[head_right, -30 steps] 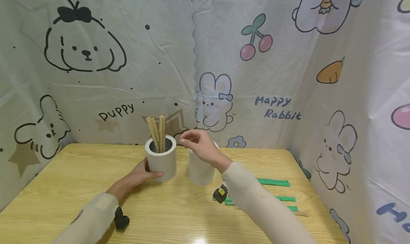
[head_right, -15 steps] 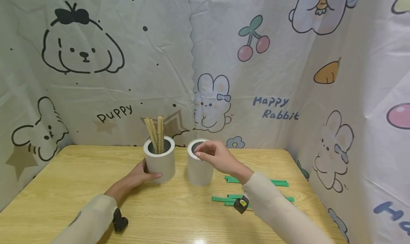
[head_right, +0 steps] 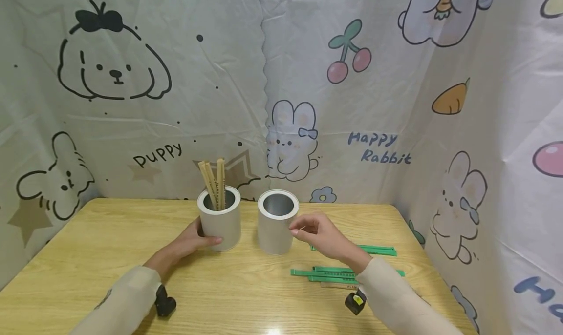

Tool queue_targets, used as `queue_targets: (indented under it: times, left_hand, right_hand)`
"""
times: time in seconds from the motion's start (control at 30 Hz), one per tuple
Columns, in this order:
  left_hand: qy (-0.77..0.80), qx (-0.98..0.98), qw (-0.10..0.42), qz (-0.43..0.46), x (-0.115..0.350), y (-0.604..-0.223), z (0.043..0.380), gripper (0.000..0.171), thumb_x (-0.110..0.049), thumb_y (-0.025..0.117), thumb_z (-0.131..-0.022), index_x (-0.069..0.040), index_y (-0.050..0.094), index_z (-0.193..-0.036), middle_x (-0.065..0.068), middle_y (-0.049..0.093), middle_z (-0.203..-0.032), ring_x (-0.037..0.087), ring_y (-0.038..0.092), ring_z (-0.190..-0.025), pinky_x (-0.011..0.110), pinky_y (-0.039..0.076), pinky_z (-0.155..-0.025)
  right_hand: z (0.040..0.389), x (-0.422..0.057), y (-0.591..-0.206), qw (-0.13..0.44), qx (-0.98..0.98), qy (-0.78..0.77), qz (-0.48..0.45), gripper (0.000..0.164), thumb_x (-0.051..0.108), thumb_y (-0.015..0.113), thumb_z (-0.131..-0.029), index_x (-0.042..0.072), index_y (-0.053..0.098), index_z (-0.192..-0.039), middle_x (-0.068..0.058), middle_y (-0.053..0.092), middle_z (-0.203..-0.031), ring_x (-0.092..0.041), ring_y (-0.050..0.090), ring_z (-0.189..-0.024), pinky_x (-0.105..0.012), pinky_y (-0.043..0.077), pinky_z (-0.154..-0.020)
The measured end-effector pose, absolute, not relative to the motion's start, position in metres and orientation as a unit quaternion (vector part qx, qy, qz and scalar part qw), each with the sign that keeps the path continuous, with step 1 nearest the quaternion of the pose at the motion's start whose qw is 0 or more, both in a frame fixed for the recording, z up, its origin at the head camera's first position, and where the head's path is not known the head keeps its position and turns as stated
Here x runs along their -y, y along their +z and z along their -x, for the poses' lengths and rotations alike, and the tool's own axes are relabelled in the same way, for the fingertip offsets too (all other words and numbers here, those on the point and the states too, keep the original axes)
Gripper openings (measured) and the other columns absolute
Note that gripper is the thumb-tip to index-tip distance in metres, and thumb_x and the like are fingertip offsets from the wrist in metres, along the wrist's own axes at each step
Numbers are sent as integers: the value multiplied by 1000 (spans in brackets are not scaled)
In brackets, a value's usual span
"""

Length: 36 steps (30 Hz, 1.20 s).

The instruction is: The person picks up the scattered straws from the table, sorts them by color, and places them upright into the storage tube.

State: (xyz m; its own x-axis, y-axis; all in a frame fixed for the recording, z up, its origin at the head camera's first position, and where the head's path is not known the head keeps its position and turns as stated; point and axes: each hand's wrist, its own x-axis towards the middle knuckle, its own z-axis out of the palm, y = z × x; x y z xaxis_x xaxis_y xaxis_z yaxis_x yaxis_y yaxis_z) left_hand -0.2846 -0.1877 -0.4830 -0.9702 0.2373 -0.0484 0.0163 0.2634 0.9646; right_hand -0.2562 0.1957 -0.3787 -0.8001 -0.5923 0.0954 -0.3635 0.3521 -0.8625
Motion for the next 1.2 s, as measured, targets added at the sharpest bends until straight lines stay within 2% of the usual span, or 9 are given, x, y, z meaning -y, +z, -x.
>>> queue_targets:
  times: [0.13, 0.37, 0.47, 0.67, 0.87, 1.2]
  left_hand:
    - [602, -789, 92, -80, 188, -483, 285, 109, -25, 83, -84, -4, 9, -162, 24, 25, -165, 44, 28, -151, 59, 24, -124]
    - [603, -789, 87, -81, 187, -482, 283, 108, -24, 83, -84, -3, 10, -161, 24, 26, -164, 44, 29, -151, 59, 24, -124]
    - [603, -789, 86, -81, 187, -482, 283, 108, -24, 83, -84, -3, 11, -161, 25, 26, -164, 44, 29, -151, 59, 24, -124]
    - [600, -791, 87, -83, 188, -483, 283, 108, -24, 83, -84, -2, 11, -161, 25, 26, -163, 45, 28, -151, 59, 23, -124]
    - [597, -794, 90, -75, 188, -482, 283, 109, -24, 83, -85, -4, 9, -162, 24, 24, -165, 44, 26, -152, 59, 23, -124]
    - [597, -794, 93, -75, 186, -482, 283, 108, -24, 82, -85, -4, 9, -162, 24, 24, -165, 44, 26, -152, 59, 22, -125]
  right_hand:
    - [254, -216, -391, 128, -823, -473, 288, 27, 17, 58, -103, -4, 66, -120, -25, 65, -123, -4, 67, -100, -24, 56, -89]
    - [244, -258, -408, 194, -816, -470, 275, 35, 18, 55, -105, -8, 62, -127, -35, 59, -132, -6, 66, -108, -22, 55, -91]
    - [238, -274, -414, 210, -817, -465, 269, 37, 17, 54, -105, -10, 59, -130, -35, 58, -133, -8, 66, -110, -21, 55, -90]
    - [224, -309, -423, 213, -825, -438, 287, 32, 13, 57, -103, -6, 63, -128, -30, 64, -127, -4, 65, -102, -22, 55, -82]
    - [214, -347, -430, 220, -838, -413, 281, 29, 11, 62, -100, -1, 67, -126, -22, 68, -127, 1, 62, -106, -21, 52, -79]
    - [209, -385, -448, 215, -831, -421, 293, 27, 6, 67, -95, -9, 69, -118, -15, 74, -116, 3, 67, -105, -16, 54, -84]
